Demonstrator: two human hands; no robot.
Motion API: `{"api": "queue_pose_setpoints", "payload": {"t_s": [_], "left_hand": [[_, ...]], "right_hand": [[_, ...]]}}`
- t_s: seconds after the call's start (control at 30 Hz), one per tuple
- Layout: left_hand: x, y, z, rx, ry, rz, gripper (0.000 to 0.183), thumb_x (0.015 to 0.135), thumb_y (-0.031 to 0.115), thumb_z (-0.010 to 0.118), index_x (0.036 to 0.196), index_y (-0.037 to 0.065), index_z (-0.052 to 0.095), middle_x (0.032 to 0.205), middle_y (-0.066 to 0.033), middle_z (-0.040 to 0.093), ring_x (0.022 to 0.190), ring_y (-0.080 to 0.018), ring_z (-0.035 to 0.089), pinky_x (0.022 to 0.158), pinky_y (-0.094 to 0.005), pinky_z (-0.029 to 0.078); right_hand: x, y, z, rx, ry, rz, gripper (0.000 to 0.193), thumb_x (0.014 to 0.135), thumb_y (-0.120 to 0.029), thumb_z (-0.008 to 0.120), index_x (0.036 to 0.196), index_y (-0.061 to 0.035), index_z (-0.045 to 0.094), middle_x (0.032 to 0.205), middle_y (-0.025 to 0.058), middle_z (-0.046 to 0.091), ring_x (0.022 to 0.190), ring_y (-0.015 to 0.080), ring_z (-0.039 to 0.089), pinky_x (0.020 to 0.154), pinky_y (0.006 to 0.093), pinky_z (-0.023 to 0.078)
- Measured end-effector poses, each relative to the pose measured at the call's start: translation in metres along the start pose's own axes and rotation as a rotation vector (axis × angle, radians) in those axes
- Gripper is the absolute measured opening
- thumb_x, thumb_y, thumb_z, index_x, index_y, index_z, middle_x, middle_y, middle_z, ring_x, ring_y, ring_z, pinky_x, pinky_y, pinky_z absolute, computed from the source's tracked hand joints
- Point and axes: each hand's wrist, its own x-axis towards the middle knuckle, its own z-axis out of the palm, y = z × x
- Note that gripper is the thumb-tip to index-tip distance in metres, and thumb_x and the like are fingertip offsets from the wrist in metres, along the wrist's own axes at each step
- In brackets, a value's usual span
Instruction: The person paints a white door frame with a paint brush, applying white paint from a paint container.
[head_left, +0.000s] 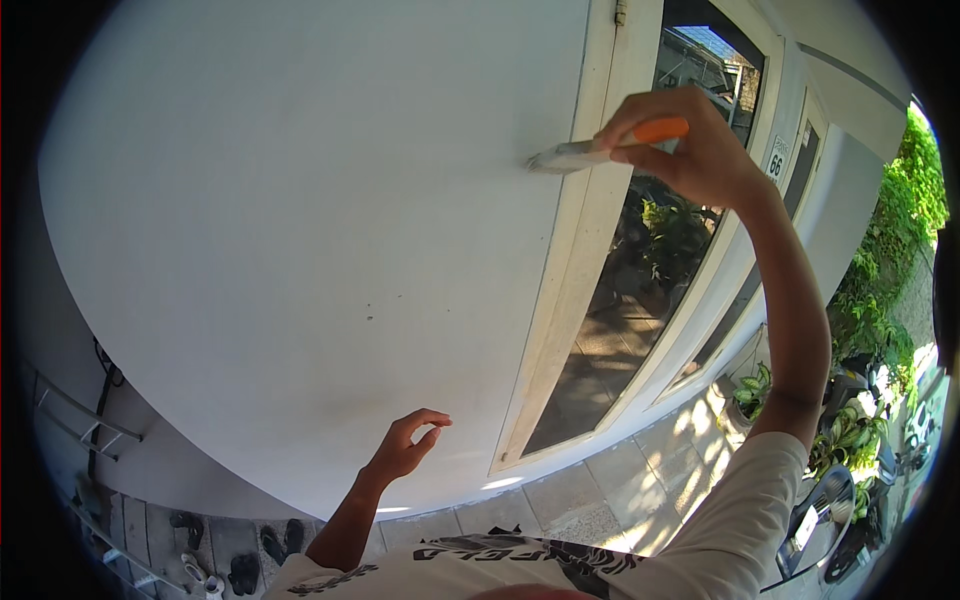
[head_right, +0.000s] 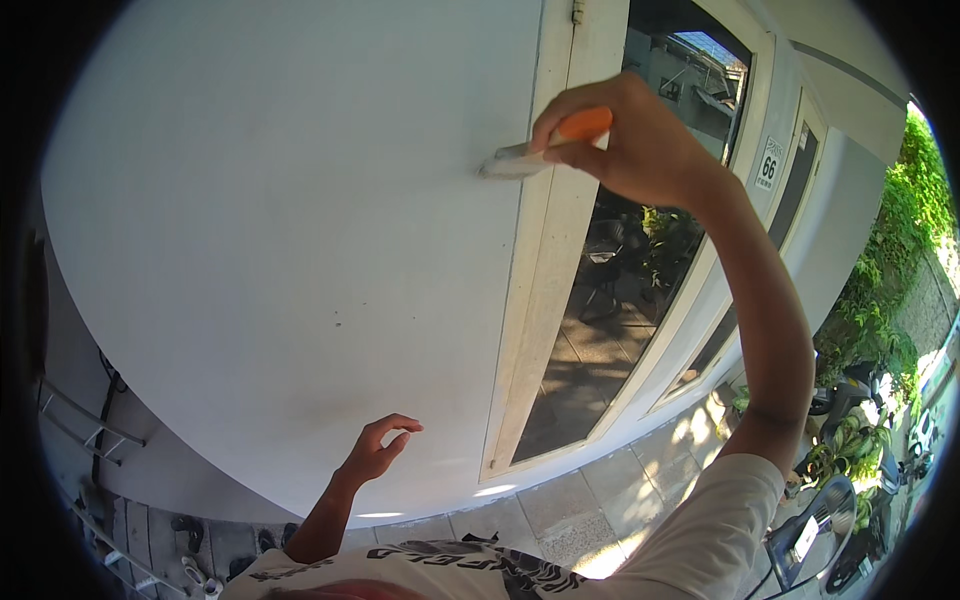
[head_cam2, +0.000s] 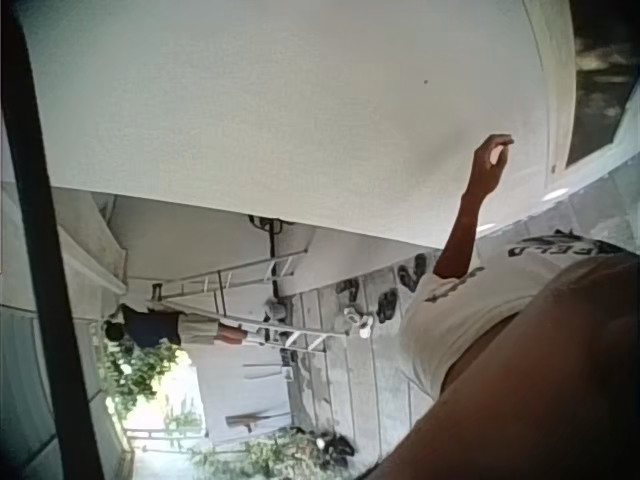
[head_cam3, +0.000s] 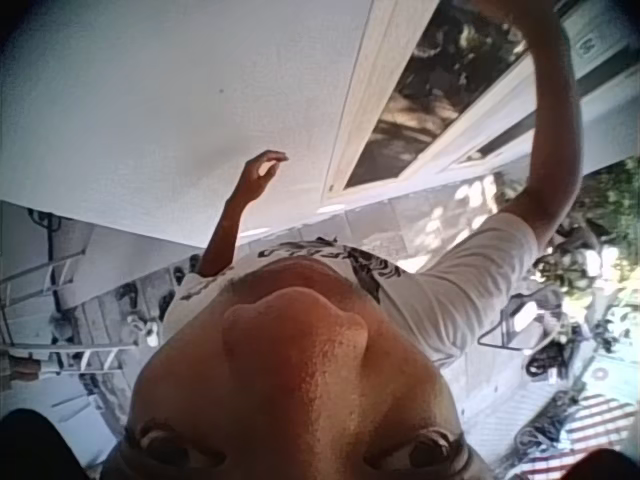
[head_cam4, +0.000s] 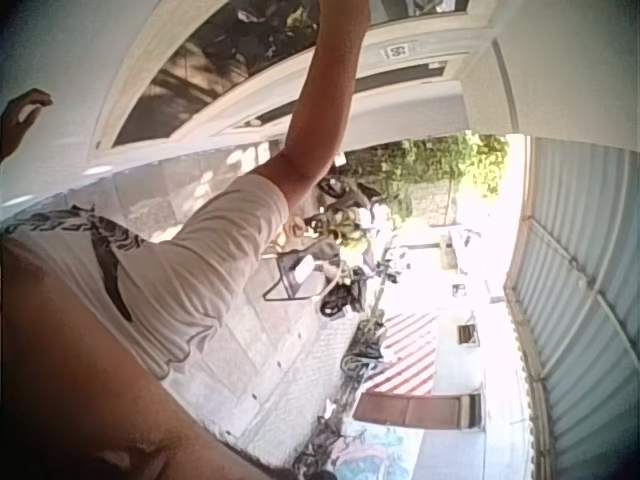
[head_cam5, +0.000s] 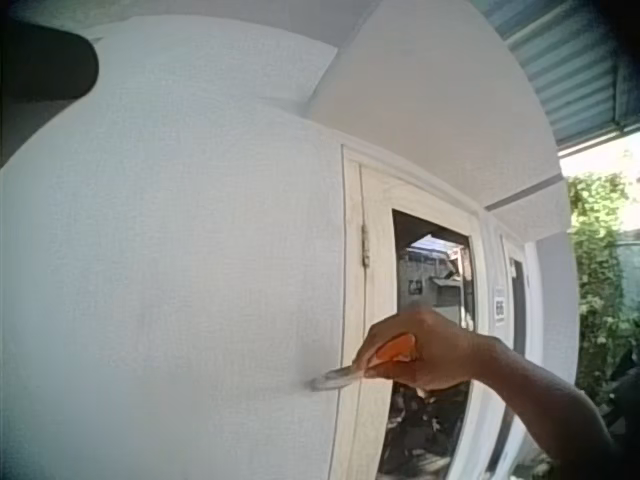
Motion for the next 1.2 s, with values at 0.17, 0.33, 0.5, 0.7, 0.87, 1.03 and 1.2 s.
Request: {"api": "queue_pose_setpoints", "payload": {"t_s": [0.17, 0.33, 0.5, 0.7, 0.87, 1.03, 1.2], "left_hand": [[0.005, 0.002, 0.008, -0.023, 0.005, 0.014, 0.018, 0.093, 0.007, 0.054, 0.109, 0.004, 0.062, 0.107, -0.0076, 0.067, 0.106, -0.0200, 0.063, 0.096, -0.0357, 0.045], [0.003, -0.001, 0.013, -0.045, 0.022, 0.016, 0.018, 0.093, 0.005, 0.052, 0.108, 0.001, 0.061, 0.106, -0.0096, 0.068, 0.104, -0.0204, 0.063, 0.094, -0.0344, 0.046], [0.006, -0.003, 0.020, -0.057, 0.022, 0.003, 0.018, 0.093, 0.005, 0.052, 0.108, 0.001, 0.061, 0.106, -0.0096, 0.068, 0.104, -0.0203, 0.063, 0.094, -0.0344, 0.047], [-0.002, -0.008, 0.017, -0.074, 0.022, 0.009, 0.018, 0.093, 0.006, 0.053, 0.109, 0.002, 0.061, 0.105, -0.0089, 0.068, 0.104, -0.0197, 0.063, 0.093, -0.0337, 0.047], [0.000, -0.008, 0.019, -0.068, 0.017, 0.010, 0.018, 0.093, 0.006, 0.054, 0.109, 0.003, 0.061, 0.106, -0.0080, 0.068, 0.104, -0.0196, 0.063, 0.093, -0.0332, 0.047], [0.001, -0.008, 0.027, -0.096, 0.032, 0.017, 0.017, 0.093, 0.005, 0.053, 0.108, 0.003, 0.061, 0.105, -0.0079, 0.068, 0.104, -0.0193, 0.063, 0.093, -0.0328, 0.047], [-0.002, -0.006, 0.023, -0.081, 0.038, -0.002, 0.017, 0.093, 0.005, 0.053, 0.108, 0.002, 0.061, 0.105, -0.0080, 0.068, 0.104, -0.0190, 0.063, 0.093, -0.0328, 0.047]], "right_hand": [[0.070, 0.051, -0.063, -0.134, 0.099, 0.064, 0.011, 0.088, -0.012, 0.067, 0.098, -0.0105, 0.071, 0.099, 0.0030, 0.071, 0.089, 0.0159, 0.068, 0.080, 0.0330, 0.056], [0.128, 0.048, -0.119, -0.271, 0.585, -0.024, 0.005, 0.083, 0.001, 0.068, 0.087, 0.0001, 0.068, 0.079, 0.0069, 0.068, 0.070, 0.0148, 0.061, 0.066, 0.0281, 0.050], [0.088, 0.049, -0.064, -0.223, 0.475, -0.114, 0.009, 0.082, 0.000, 0.070, 0.091, -0.0009, 0.070, 0.085, 0.0111, 0.070, 0.078, 0.0173, 0.066, 0.072, 0.0316, 0.053], [-0.008, 0.000, 0.016, -0.005, 0.043, -0.106, 0.014, 0.079, 0.002, 0.069, 0.089, -0.0067, 0.071, 0.087, 0.0071, 0.070, 0.078, 0.0238, 0.069, 0.069, 0.0307, 0.056], [0.011, 0.000, 0.008, 0.011, -0.096, 0.039, 0.010, 0.083, -0.003, 0.068, 0.091, -0.0074, 0.071, 0.089, 0.0040, 0.071, 0.074, 0.0172, 0.068, 0.066, 0.0288, 0.054], [0.093, 0.005, -0.075, -0.235, 0.320, 0.155, 0.007, 0.083, -0.004, 0.071, 0.090, -0.0016, 0.070, 0.085, 0.0085, 0.071, 0.075, 0.0154, 0.065, 0.071, 0.0306, 0.052], [0.115, 0.030, -0.085, -0.379, 0.604, -0.098, 0.009, 0.082, -0.005, 0.072, 0.091, -0.0013, 0.069, 0.091, 0.0110, 0.072, 0.080, 0.0202, 0.067, 0.074, 0.0302, 0.052]]}}
